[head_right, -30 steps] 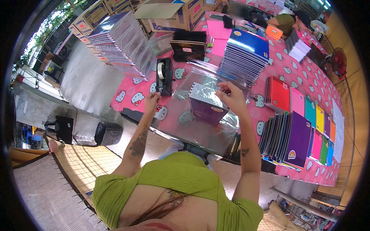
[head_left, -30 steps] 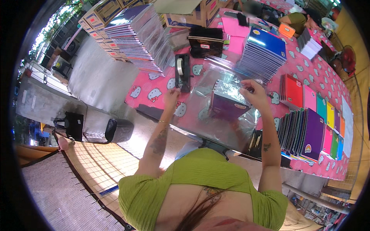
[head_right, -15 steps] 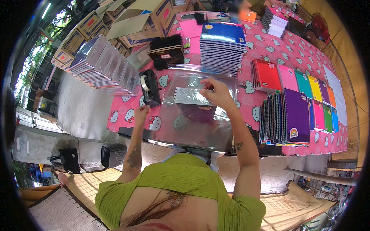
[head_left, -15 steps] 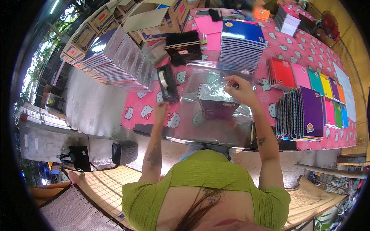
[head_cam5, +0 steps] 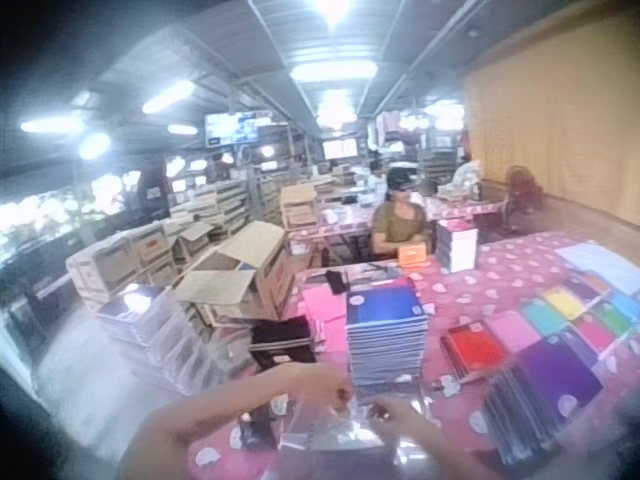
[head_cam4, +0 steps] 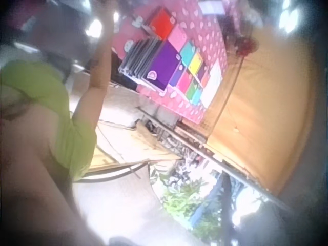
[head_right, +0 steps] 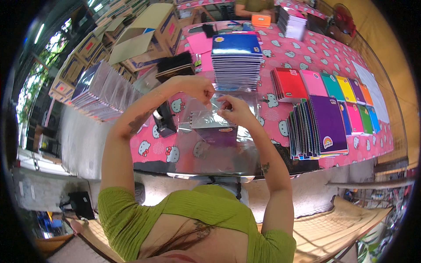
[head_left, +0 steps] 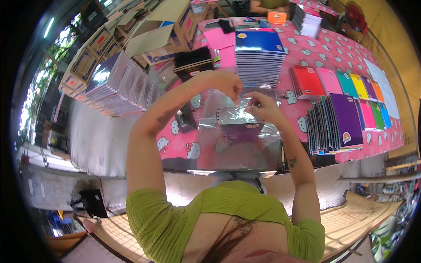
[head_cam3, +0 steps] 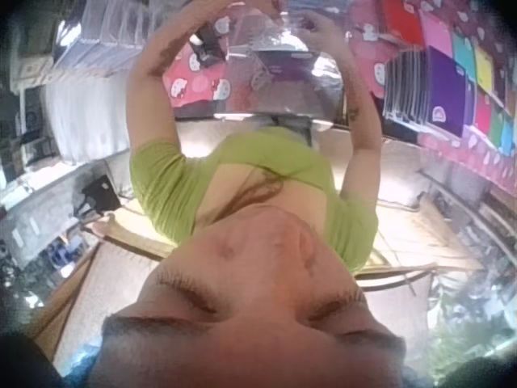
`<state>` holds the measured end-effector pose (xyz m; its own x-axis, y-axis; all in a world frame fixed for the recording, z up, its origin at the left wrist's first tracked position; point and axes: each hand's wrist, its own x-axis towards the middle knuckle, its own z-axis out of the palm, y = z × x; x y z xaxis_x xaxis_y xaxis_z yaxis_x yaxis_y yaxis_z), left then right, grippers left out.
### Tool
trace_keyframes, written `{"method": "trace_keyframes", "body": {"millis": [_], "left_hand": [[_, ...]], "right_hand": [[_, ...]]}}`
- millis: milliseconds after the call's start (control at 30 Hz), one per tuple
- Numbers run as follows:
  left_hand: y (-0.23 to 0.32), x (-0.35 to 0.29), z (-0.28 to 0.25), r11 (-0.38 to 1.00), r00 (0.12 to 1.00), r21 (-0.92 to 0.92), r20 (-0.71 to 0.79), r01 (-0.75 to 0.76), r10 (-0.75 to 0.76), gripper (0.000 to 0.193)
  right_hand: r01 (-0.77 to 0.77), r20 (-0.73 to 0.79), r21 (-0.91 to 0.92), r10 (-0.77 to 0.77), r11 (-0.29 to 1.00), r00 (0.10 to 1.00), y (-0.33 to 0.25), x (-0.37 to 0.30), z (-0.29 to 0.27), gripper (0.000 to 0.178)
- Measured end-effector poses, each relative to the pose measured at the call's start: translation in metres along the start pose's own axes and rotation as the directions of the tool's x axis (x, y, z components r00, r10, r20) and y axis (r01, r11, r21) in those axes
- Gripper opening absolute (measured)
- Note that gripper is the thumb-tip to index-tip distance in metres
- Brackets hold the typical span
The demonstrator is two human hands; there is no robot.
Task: The person places stacks of notebooks into plastic bags, folds the bags over, and secures them with tape.
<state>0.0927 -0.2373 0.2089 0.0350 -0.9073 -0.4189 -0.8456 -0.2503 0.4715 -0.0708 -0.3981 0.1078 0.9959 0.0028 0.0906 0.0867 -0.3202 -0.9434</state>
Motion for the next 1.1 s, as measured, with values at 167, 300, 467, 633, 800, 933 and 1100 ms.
{"method": "trace_keyframes", "body": {"millis": [167, 300, 467, 633, 800, 933, 1100], "left_hand": [[-0.130, 0.046, 0.124, 0.669, 0.964, -0.732, 0.253, 0.132, 0.086, 0.057], [-0.122, 0.031, 0.150, 0.456, 0.997, -0.890, 0.009, -0.029, 0.080, 0.069], [-0.067, -0.069, 0.196, 0.297, 0.706, -0.829, -0.559, -0.473, -0.436, 0.080], [0.013, -0.053, 0.235, 0.483, 0.423, -0.760, -0.645, -0.435, -0.636, 0.086], [0.054, -0.197, 0.133, 0.833, -0.201, -0.293, -0.883, -0.469, -0.424, 0.073], [0.042, -0.303, 0.038, 0.995, -0.782, -0.018, -0.617, -0.098, -0.088, 0.067], [-0.066, -0.402, 0.012, 0.754, -0.805, -0.635, -0.529, 0.166, -0.268, 0.094]], "right_hand": [[0.052, -0.025, -0.088, -0.055, 0.995, 0.998, -0.008, 0.002, 0.010, 0.052], [0.136, -0.157, -0.038, -0.140, 0.990, 0.978, -0.001, -0.014, 0.016, 0.075], [0.175, -0.278, 0.235, -0.106, 0.956, 0.955, 0.061, -0.073, 0.029, 0.091], [0.155, -0.269, 0.348, -0.060, 0.925, 0.961, 0.027, -0.027, 0.051, 0.065], [0.491, -0.180, 0.466, -0.464, 0.736, 0.867, -0.107, 0.016, 0.068, 0.098], [0.390, -0.053, 0.244, -0.390, 0.888, 0.919, -0.093, 0.011, 0.076, 0.063], [0.245, -0.167, 0.397, -0.193, 0.885, 0.967, -0.047, 0.000, 0.082, 0.037]]}}
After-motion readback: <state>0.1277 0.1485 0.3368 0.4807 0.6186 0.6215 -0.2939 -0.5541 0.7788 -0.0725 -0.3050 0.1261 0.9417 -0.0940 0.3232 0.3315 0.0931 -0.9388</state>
